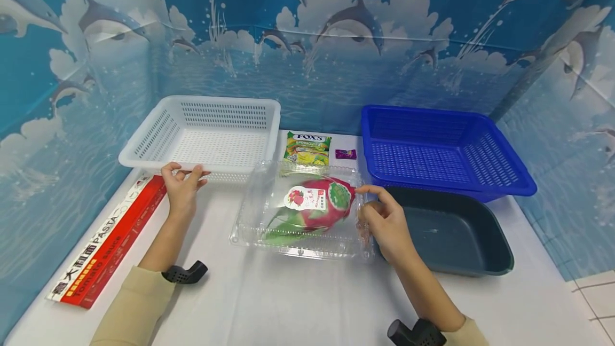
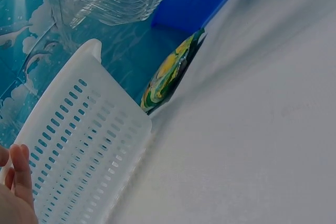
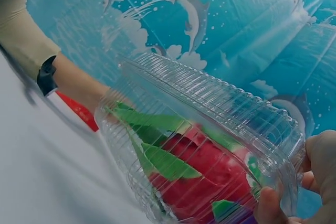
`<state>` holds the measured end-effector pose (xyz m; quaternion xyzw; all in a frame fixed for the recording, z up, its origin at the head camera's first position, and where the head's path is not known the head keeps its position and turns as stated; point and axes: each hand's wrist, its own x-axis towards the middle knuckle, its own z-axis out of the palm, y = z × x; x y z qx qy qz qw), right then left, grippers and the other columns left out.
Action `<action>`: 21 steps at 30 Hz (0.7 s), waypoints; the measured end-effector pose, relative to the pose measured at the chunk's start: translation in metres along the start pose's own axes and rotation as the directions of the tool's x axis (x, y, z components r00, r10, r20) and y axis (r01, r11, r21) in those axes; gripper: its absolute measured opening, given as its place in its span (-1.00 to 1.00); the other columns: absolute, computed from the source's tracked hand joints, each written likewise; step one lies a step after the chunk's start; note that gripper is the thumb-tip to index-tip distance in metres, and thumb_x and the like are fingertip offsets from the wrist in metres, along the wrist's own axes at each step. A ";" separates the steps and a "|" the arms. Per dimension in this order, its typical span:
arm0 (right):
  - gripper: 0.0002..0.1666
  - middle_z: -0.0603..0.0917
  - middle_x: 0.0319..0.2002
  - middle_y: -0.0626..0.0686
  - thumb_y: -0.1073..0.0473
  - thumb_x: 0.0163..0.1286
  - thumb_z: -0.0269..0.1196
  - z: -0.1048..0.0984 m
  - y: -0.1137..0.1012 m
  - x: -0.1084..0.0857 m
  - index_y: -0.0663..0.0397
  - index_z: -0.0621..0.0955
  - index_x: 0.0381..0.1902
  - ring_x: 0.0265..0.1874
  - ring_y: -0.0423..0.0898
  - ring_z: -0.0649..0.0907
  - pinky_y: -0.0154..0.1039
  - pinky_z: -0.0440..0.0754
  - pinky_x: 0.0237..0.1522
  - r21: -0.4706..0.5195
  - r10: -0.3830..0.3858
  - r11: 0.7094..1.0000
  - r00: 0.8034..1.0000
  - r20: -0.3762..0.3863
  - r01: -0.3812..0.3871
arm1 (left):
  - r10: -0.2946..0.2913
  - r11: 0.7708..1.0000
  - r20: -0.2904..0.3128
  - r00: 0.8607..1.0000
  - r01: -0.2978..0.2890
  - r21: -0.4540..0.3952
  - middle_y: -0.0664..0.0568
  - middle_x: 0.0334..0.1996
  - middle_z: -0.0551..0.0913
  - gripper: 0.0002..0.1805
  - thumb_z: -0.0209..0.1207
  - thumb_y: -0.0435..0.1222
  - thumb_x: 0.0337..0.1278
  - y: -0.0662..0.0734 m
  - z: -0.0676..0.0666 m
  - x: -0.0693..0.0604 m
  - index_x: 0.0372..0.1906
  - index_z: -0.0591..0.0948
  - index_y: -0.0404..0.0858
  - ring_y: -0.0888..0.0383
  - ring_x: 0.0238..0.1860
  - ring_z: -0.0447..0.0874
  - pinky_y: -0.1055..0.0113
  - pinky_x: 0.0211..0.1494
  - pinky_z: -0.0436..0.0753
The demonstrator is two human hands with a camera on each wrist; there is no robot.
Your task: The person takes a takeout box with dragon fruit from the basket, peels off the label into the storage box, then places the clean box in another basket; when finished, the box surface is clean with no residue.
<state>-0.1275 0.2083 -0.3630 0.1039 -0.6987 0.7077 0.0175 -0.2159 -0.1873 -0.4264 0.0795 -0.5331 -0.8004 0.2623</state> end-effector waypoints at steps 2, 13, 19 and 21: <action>-0.50 0.44 -0.65 -0.03 0.55 0.28 -0.11 0.000 0.004 -0.004 0.04 0.50 0.04 -0.66 -0.18 0.47 -0.39 0.48 -0.73 -0.005 0.010 1.000 1.000 -0.006 -0.010 | 0.002 1.000 0.003 1.000 -0.002 0.005 -0.10 -0.31 0.50 -0.55 0.18 -0.52 0.22 0.000 0.000 0.000 -0.14 0.13 -0.14 0.22 -0.48 0.69 0.47 -0.40 0.66; -0.55 0.43 -0.64 -0.04 0.56 0.28 -0.05 0.006 0.026 -0.022 0.12 0.50 0.05 -0.66 -0.19 0.49 -0.38 0.52 -0.70 -0.057 0.027 0.998 1.000 -0.015 -0.028 | 0.005 1.000 0.001 1.000 -0.005 0.016 -0.08 -0.33 0.51 -0.55 0.16 -0.55 0.23 0.001 0.000 0.001 -0.15 0.14 -0.11 0.22 -0.49 0.69 0.46 -0.41 0.66; -0.57 0.49 -0.58 0.00 0.57 0.25 -0.02 0.012 0.037 -0.029 0.27 0.46 0.07 -0.66 -0.20 0.48 -0.35 0.52 -0.70 -0.095 0.015 0.995 1.000 -0.009 -0.016 | -0.004 1.000 -0.005 1.000 0.004 0.021 -0.07 -0.33 0.51 -0.54 0.16 -0.54 0.23 0.000 0.000 0.001 -0.16 0.14 -0.09 0.22 -0.49 0.69 0.46 -0.41 0.67; -0.58 0.50 -0.57 0.01 0.57 0.25 -0.02 0.013 0.041 -0.030 0.27 0.47 0.06 -0.66 -0.20 0.48 -0.34 0.52 -0.70 -0.113 0.024 0.993 1.000 -0.010 -0.025 | -0.010 1.000 -0.004 1.000 0.010 0.024 -0.08 -0.32 0.51 -0.54 0.17 -0.54 0.23 0.000 0.000 0.001 -0.16 0.13 -0.10 0.22 -0.48 0.69 0.46 -0.40 0.67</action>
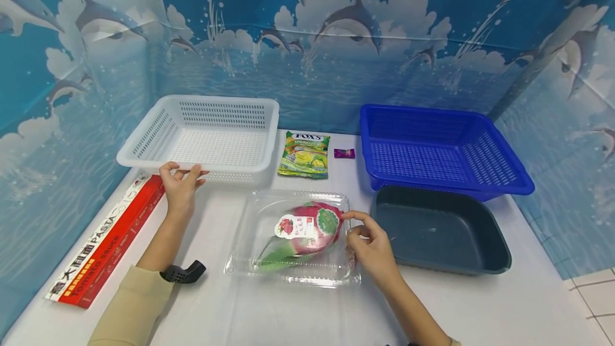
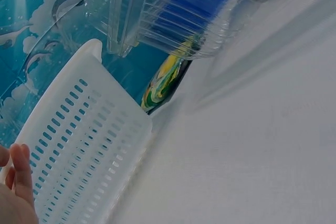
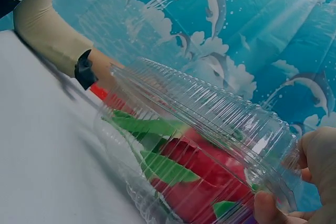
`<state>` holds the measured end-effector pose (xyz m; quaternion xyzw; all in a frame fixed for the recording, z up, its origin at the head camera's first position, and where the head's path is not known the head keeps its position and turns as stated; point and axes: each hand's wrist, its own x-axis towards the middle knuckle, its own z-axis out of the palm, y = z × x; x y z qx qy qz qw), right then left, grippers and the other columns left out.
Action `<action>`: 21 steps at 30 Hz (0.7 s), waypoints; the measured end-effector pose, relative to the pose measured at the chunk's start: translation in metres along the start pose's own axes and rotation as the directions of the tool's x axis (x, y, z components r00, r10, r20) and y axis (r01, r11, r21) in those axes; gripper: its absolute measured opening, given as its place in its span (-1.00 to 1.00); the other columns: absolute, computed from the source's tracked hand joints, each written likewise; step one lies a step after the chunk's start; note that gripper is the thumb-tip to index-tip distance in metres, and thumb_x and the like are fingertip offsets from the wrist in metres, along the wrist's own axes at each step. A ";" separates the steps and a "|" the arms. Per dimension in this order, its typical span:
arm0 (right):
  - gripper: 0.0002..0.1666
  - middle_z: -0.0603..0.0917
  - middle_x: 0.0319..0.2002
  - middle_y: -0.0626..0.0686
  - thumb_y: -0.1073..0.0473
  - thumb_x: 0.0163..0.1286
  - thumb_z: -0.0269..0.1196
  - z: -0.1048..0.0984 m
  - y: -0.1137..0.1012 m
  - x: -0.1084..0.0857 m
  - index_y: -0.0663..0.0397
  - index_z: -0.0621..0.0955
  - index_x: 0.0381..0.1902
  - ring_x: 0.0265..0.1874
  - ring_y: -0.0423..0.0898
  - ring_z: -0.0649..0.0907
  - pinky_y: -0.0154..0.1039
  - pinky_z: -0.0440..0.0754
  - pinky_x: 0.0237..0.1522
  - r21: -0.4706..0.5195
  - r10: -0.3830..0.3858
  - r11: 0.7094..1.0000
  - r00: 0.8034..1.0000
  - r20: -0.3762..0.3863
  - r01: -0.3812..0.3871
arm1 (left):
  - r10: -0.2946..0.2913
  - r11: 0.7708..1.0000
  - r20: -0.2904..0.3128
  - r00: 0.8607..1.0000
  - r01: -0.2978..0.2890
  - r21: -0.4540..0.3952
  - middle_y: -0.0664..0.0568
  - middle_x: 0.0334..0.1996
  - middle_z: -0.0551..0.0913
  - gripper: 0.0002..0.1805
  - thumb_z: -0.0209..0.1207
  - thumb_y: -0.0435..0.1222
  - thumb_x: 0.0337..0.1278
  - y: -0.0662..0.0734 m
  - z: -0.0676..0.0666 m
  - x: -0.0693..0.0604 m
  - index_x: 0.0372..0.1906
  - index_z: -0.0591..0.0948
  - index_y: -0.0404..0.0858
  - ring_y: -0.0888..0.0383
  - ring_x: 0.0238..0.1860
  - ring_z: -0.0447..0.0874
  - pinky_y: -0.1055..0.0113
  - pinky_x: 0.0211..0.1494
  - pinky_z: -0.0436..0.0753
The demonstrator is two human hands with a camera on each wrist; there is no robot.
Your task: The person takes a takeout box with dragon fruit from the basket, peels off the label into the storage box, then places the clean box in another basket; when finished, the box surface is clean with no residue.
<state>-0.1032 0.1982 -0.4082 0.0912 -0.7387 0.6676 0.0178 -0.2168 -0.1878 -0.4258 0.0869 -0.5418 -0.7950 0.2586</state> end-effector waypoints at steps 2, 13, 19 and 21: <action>-0.58 0.50 -0.56 0.01 0.56 0.26 -0.01 0.001 0.003 -0.001 0.27 0.47 0.06 -0.66 -0.20 0.47 -0.34 0.52 -0.70 -0.013 0.006 1.000 1.000 0.001 -0.006 | -0.007 1.000 0.003 1.000 0.007 0.004 -0.08 -0.31 0.51 -0.54 0.17 -0.53 0.23 0.000 0.000 0.000 -0.15 0.13 -0.10 0.22 -0.47 0.69 0.47 -0.40 0.67; -0.55 0.47 -0.53 0.04 0.57 0.25 -0.03 0.002 0.016 -0.001 0.29 0.45 0.09 -0.69 -0.22 0.49 -0.33 0.51 -0.71 -0.014 -0.006 1.000 1.000 0.019 0.006 | -0.002 1.000 0.013 1.000 0.001 0.018 -0.09 -0.29 0.51 -0.55 0.18 -0.50 0.25 -0.001 -0.001 0.001 -0.16 0.12 -0.10 0.15 -0.43 0.70 0.47 -0.39 0.67; -0.53 0.44 -0.51 0.08 0.55 0.27 -0.04 -0.002 0.015 0.000 0.24 0.43 0.13 -0.68 -0.23 0.47 -0.31 0.48 -0.75 -0.069 0.004 0.998 0.998 0.059 0.000 | -0.006 0.998 0.035 0.999 0.003 0.067 -0.12 -0.27 0.49 -0.57 0.15 -0.47 0.28 0.002 -0.002 0.000 -0.15 0.11 -0.11 0.21 -0.44 0.70 0.47 -0.37 0.67; -0.52 0.43 -0.48 0.12 0.53 0.29 -0.04 -0.003 0.013 0.001 0.18 0.42 0.15 -0.67 -0.20 0.47 -0.27 0.49 -0.79 -0.096 0.024 0.995 0.997 0.075 -0.017 | -0.001 0.995 0.043 0.999 -0.003 0.104 -0.13 -0.27 0.46 -0.58 0.14 -0.46 0.29 0.003 -0.003 0.000 -0.14 0.10 -0.12 0.23 -0.46 0.71 0.48 -0.37 0.67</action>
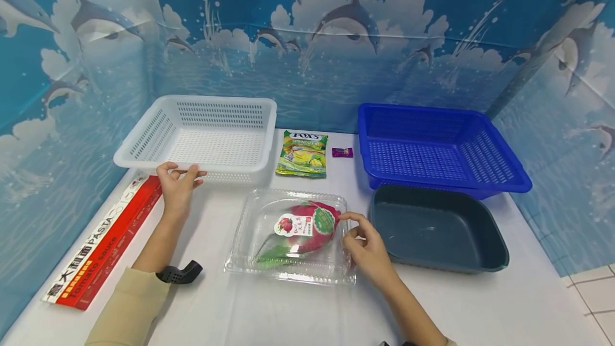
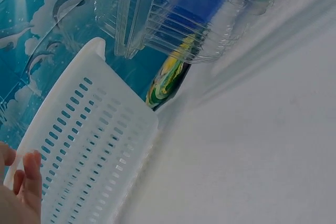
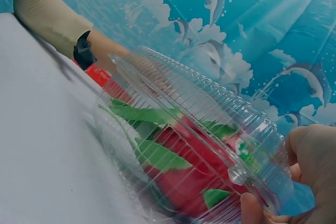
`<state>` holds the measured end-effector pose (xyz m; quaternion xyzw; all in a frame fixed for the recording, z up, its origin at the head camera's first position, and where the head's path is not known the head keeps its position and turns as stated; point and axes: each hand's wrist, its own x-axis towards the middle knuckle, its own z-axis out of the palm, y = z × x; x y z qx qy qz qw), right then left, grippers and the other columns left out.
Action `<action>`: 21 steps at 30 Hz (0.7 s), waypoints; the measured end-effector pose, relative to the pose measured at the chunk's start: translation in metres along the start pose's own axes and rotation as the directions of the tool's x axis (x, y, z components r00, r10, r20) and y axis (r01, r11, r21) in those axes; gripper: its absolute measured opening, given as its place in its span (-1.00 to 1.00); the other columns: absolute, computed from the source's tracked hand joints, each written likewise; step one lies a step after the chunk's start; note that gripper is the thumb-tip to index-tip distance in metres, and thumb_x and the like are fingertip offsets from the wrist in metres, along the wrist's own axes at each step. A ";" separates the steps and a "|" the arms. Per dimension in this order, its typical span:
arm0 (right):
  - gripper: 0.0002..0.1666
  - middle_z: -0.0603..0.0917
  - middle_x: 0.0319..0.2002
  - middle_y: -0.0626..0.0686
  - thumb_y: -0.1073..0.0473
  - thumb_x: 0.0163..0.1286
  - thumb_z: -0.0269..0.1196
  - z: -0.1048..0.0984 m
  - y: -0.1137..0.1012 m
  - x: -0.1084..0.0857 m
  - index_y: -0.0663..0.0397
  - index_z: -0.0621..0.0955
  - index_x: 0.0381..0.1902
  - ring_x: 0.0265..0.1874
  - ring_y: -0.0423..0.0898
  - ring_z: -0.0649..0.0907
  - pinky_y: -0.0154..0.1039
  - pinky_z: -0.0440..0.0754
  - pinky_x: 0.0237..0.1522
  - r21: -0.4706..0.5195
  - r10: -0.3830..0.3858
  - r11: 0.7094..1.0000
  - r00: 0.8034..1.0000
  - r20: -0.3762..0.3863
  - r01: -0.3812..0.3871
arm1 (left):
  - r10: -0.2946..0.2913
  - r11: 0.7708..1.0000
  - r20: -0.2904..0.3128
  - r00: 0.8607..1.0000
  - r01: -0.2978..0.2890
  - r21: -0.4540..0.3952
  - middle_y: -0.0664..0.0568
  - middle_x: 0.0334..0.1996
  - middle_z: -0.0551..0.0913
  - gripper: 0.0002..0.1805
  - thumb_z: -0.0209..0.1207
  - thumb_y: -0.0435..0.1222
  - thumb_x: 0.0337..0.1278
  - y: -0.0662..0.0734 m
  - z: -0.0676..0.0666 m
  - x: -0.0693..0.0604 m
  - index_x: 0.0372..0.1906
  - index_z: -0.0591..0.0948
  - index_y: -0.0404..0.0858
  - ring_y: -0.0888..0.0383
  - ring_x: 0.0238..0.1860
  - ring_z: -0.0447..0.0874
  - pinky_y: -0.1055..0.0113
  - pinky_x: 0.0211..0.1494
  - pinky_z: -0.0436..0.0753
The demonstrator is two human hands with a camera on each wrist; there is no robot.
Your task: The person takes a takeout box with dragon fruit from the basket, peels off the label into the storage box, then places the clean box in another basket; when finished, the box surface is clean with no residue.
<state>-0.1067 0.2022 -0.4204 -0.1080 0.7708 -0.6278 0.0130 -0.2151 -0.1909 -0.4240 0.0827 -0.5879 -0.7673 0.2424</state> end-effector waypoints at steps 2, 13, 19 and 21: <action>-0.50 0.43 -0.46 0.15 0.49 0.31 -0.04 -0.001 -0.003 0.000 0.13 0.41 0.18 -0.66 -0.17 0.48 -0.20 0.52 -0.81 -0.028 0.023 0.999 1.000 0.014 -0.023 | 0.005 0.998 0.008 1.000 -0.005 0.056 -0.14 -0.28 0.45 -0.61 0.13 -0.44 0.31 0.001 -0.001 0.000 -0.14 0.11 -0.14 0.27 -0.50 0.70 0.48 -0.39 0.67; -0.41 0.63 -0.32 0.12 0.31 0.38 0.10 -0.004 -0.018 -0.004 -0.10 0.33 0.34 -0.49 -0.14 0.58 -0.26 0.56 -0.51 -0.342 0.061 0.939 0.997 0.043 -0.043 | -0.080 0.814 0.191 0.978 -0.046 0.579 -0.18 -0.11 0.51 -0.64 0.10 -0.17 0.37 0.013 0.002 -0.017 0.04 0.26 -0.25 -0.17 -0.23 0.71 0.37 -0.32 0.59; -0.35 0.66 -0.34 0.02 0.16 0.35 0.20 -0.006 -0.031 -0.005 -0.04 0.29 0.37 -0.54 -0.17 0.58 -0.27 0.57 -0.53 -0.563 0.079 0.825 0.996 0.039 -0.044 | -0.150 0.800 0.351 0.924 -0.095 0.593 -0.21 -0.08 0.52 -0.66 0.12 -0.22 0.37 0.019 0.009 -0.035 0.07 0.34 -0.32 -0.21 -0.18 0.66 0.31 -0.28 0.61; -0.36 0.63 -0.42 -0.03 0.12 0.33 0.23 -0.008 -0.037 -0.004 0.01 0.33 0.34 -0.61 -0.20 0.53 -0.28 0.52 -0.59 -0.630 0.065 0.776 0.997 0.044 -0.023 | -0.199 0.813 0.403 0.893 -0.079 0.577 -0.22 -0.08 0.52 -0.64 0.12 -0.25 0.36 0.022 0.012 -0.042 0.09 0.36 -0.36 -0.21 -0.17 0.66 0.32 -0.27 0.64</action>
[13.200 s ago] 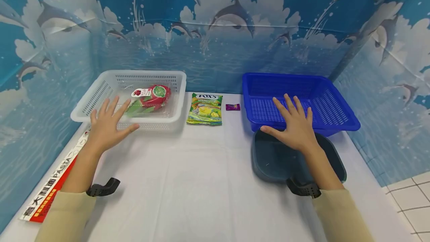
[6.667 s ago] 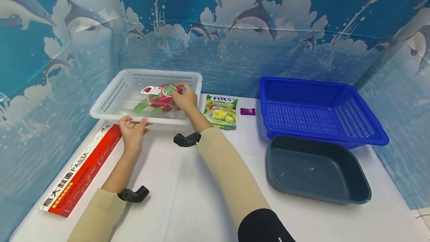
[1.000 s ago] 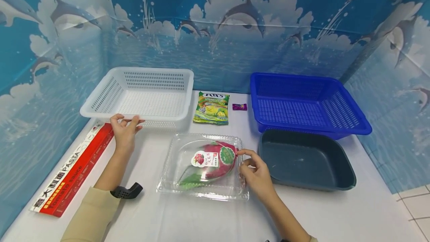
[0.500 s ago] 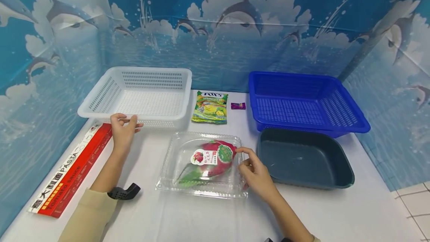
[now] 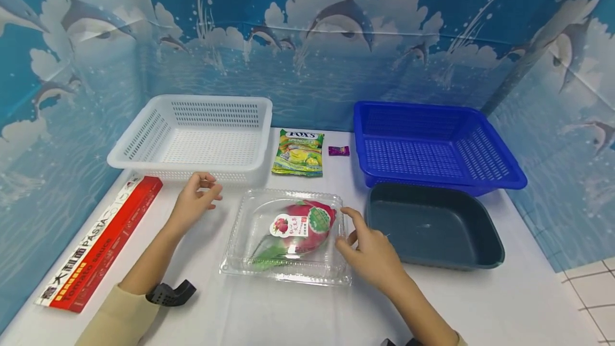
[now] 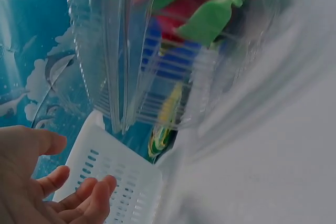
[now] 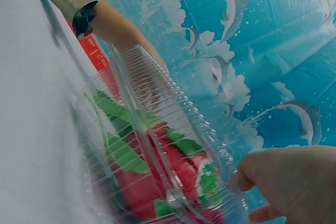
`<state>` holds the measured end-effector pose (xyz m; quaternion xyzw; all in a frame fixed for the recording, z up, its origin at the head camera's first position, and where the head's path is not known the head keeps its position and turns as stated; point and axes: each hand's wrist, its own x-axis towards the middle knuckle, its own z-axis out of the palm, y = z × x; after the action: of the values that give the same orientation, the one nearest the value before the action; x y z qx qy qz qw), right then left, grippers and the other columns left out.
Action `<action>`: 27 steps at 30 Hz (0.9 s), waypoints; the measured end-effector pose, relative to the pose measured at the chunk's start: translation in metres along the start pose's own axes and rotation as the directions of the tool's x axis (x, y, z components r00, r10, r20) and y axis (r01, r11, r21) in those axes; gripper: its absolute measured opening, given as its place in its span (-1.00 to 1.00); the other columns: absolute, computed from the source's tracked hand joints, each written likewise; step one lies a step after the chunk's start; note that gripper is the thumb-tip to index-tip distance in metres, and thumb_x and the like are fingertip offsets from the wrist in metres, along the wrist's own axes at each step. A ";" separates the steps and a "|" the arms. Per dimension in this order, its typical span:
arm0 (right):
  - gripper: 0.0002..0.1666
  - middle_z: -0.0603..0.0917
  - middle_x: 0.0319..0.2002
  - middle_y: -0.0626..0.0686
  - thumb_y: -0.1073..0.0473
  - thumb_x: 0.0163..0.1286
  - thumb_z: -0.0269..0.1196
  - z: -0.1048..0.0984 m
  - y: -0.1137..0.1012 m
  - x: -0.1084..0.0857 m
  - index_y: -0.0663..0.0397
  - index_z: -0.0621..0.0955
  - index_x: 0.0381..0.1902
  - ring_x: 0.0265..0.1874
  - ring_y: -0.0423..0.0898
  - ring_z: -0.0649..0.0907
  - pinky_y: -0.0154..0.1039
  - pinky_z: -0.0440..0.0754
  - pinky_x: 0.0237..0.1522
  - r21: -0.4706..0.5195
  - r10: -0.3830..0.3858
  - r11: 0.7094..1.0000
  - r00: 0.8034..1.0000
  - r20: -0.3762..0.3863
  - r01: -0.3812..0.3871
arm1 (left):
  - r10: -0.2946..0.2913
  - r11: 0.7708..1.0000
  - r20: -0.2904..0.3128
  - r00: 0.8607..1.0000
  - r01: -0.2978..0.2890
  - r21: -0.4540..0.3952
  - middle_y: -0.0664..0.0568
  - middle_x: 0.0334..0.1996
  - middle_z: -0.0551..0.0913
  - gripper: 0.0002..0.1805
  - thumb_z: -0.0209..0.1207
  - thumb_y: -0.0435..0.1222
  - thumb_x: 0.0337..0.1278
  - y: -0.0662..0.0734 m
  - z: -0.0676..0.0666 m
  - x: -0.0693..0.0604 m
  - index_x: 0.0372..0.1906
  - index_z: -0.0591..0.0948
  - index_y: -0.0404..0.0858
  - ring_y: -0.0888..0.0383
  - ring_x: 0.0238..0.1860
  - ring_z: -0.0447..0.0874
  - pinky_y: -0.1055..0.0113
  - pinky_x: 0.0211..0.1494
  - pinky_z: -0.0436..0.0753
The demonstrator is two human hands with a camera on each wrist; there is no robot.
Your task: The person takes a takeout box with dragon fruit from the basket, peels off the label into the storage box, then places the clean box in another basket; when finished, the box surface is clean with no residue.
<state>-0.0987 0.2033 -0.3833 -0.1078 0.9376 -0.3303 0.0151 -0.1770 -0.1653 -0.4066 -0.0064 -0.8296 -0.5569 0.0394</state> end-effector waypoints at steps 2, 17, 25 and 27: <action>-0.39 0.59 -0.47 -0.08 0.08 0.31 0.25 -0.004 -0.004 0.002 0.04 0.40 0.30 -0.63 -0.21 0.48 -0.28 0.47 -0.60 -0.080 -0.009 0.997 1.000 -0.021 0.007 | -0.014 1.000 0.075 0.997 0.015 -0.011 -0.23 -0.07 0.53 -0.61 0.13 -0.24 0.37 0.003 0.004 -0.006 0.12 0.36 -0.37 -0.19 -0.16 0.65 0.28 -0.23 0.66; -0.69 0.62 -0.28 0.03 0.13 0.27 0.31 -0.004 -0.026 0.022 0.14 0.66 -0.05 -0.26 0.00 0.55 -0.11 0.57 -0.30 -0.118 -0.103 0.990 0.981 -0.166 0.083 | 0.004 1.000 0.283 0.959 0.005 -0.029 -0.18 0.00 0.53 -0.40 0.25 -0.09 0.26 0.001 0.016 -0.036 0.32 0.29 -0.09 -0.08 -0.03 0.59 0.12 -0.11 0.63; -0.82 0.57 -0.35 -0.08 0.19 0.25 0.36 0.010 -0.037 0.035 0.09 0.70 -0.18 -0.34 -0.09 0.52 -0.20 0.49 -0.35 -0.036 -0.174 0.985 0.980 -0.097 0.171 | 0.098 0.989 0.350 0.931 -0.051 -0.141 -0.23 -0.06 0.43 -0.43 0.19 -0.22 0.33 -0.007 0.021 -0.040 0.35 0.27 -0.10 -0.03 -0.14 0.58 0.15 -0.17 0.66; -0.85 0.56 -0.35 -0.09 0.20 0.23 0.37 0.014 -0.039 0.037 0.08 0.71 -0.22 -0.34 -0.12 0.50 -0.21 0.49 -0.35 -0.026 -0.190 0.982 0.978 -0.085 0.189 | 0.127 0.981 0.357 0.925 -0.064 -0.185 -0.23 -0.06 0.40 -0.46 0.18 -0.28 0.33 -0.009 0.022 -0.040 0.34 0.30 -0.11 -0.01 -0.16 0.58 0.19 -0.17 0.64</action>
<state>-0.1259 0.1576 -0.3681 -0.1822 0.9257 -0.3265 -0.0583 -0.1391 -0.1468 -0.4264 -0.1543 -0.7706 -0.6118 -0.0901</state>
